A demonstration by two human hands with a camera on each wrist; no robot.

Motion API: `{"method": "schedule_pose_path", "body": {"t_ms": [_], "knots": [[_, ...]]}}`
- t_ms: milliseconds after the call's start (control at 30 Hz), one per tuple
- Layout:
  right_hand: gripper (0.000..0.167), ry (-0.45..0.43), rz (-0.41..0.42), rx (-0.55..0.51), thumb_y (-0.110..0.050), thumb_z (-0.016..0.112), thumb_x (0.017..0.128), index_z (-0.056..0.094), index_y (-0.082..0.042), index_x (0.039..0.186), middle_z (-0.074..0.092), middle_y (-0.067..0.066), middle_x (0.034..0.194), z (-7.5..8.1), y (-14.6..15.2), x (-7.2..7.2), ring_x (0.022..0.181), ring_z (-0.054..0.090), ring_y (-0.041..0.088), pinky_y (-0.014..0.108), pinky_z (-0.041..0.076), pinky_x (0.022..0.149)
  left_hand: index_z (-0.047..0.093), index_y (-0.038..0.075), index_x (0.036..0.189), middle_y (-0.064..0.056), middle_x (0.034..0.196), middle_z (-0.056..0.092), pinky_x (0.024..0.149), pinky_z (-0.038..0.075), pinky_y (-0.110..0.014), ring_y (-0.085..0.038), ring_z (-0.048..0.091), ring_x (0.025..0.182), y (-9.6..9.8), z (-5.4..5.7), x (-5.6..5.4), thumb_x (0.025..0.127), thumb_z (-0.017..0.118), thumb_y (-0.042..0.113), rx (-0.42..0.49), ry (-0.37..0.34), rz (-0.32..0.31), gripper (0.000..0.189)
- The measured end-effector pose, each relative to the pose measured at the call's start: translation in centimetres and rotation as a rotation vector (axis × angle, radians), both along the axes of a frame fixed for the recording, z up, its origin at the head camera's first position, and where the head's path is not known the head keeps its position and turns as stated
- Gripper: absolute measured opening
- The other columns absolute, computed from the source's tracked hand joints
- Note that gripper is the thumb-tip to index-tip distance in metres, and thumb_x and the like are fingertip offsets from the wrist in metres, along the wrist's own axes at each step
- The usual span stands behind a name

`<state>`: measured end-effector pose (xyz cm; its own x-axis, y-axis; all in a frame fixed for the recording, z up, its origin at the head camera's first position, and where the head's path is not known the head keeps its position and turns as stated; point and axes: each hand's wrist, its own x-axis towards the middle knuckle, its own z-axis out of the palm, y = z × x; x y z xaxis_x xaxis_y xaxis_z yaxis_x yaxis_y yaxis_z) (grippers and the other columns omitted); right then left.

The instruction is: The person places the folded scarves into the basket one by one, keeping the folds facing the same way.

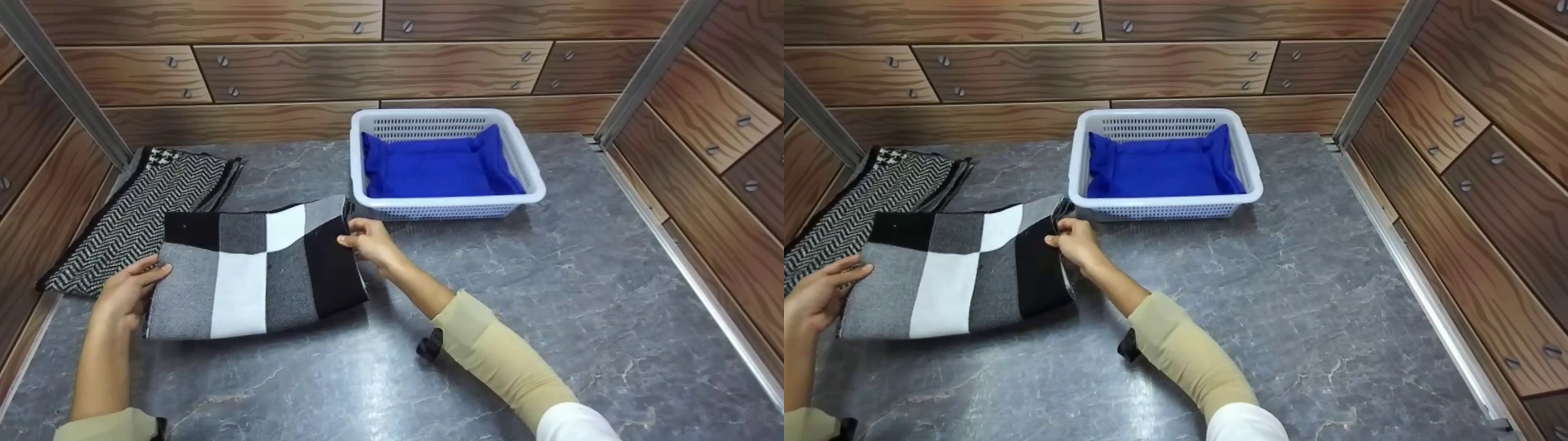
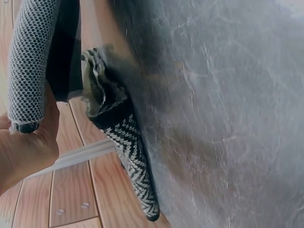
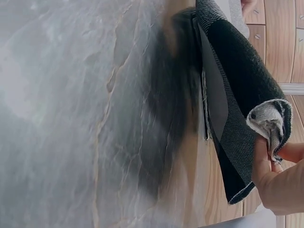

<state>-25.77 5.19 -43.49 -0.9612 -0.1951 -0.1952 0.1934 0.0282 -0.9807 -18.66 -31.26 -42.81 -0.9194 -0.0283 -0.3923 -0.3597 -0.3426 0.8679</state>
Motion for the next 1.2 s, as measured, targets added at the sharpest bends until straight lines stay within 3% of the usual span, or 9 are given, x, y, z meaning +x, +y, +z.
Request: {"method": "schedule_pose_path", "body": {"t_ms": [233, 667, 867, 1200], "knots": [[0.008, 0.006, 0.0, -0.01, 0.007, 0.059, 0.083, 0.056, 0.002, 0.088, 0.057, 0.004, 0.07, 0.3, -0.2, 0.1, 0.059, 0.056, 0.012, 0.026, 0.051, 0.055, 0.068, 0.026, 0.078, 0.011, 0.083, 0.061, 0.066, 0.049, -0.022, -0.005, 0.059, 0.077, -0.5, 0.3, 0.6, 0.084, 0.065, 0.0, 0.025, 0.043, 0.004, 0.026], [0.01, 0.062, 0.011, 0.023, 0.006, 0.06, 0.083, 0.058, 0.004, 0.092, 0.056, 0.003, 0.07, 1.4, 0.1, 0.3, 0.056, 0.052, 0.01, 0.021, 0.046, 0.05, 0.067, 0.031, 0.082, 0.014, 0.086, 0.063, 0.069, 0.046, -0.023, -0.003, 0.059, 0.08, -0.9, 1.0, 0.8, 0.086, 0.064, 0.004, -0.015, 0.039, -0.041, 0.027], [0.012, 0.073, 0.025, 0.018, 0.004, 0.06, 0.083, 0.057, 0.003, 0.095, 0.055, 0.002, 0.071, 2.2, 0.4, 0.5, 0.055, 0.049, 0.008, 0.024, 0.044, 0.053, 0.068, 0.028, 0.081, 0.014, 0.087, 0.061, 0.068, 0.045, -0.021, -0.002, 0.058, 0.08, -1.0, 1.0, 0.9, 0.088, 0.06, 0.003, 0.013, 0.081, -0.025, 0.027], [0.014, 0.089, 0.034, 0.017, 0.004, 0.06, 0.084, 0.057, 0.004, 0.098, 0.056, 0.003, 0.074, 3.2, 1.0, 0.8, 0.06, 0.054, 0.01, 0.023, 0.047, 0.055, 0.068, 0.028, 0.083, 0.015, 0.092, 0.057, 0.072, 0.042, -0.023, -0.002, 0.056, 0.084, -0.7, 1.7, 1.3, 0.089, 0.059, 0.003, 0.036, 0.088, -0.02, 0.027]]}}
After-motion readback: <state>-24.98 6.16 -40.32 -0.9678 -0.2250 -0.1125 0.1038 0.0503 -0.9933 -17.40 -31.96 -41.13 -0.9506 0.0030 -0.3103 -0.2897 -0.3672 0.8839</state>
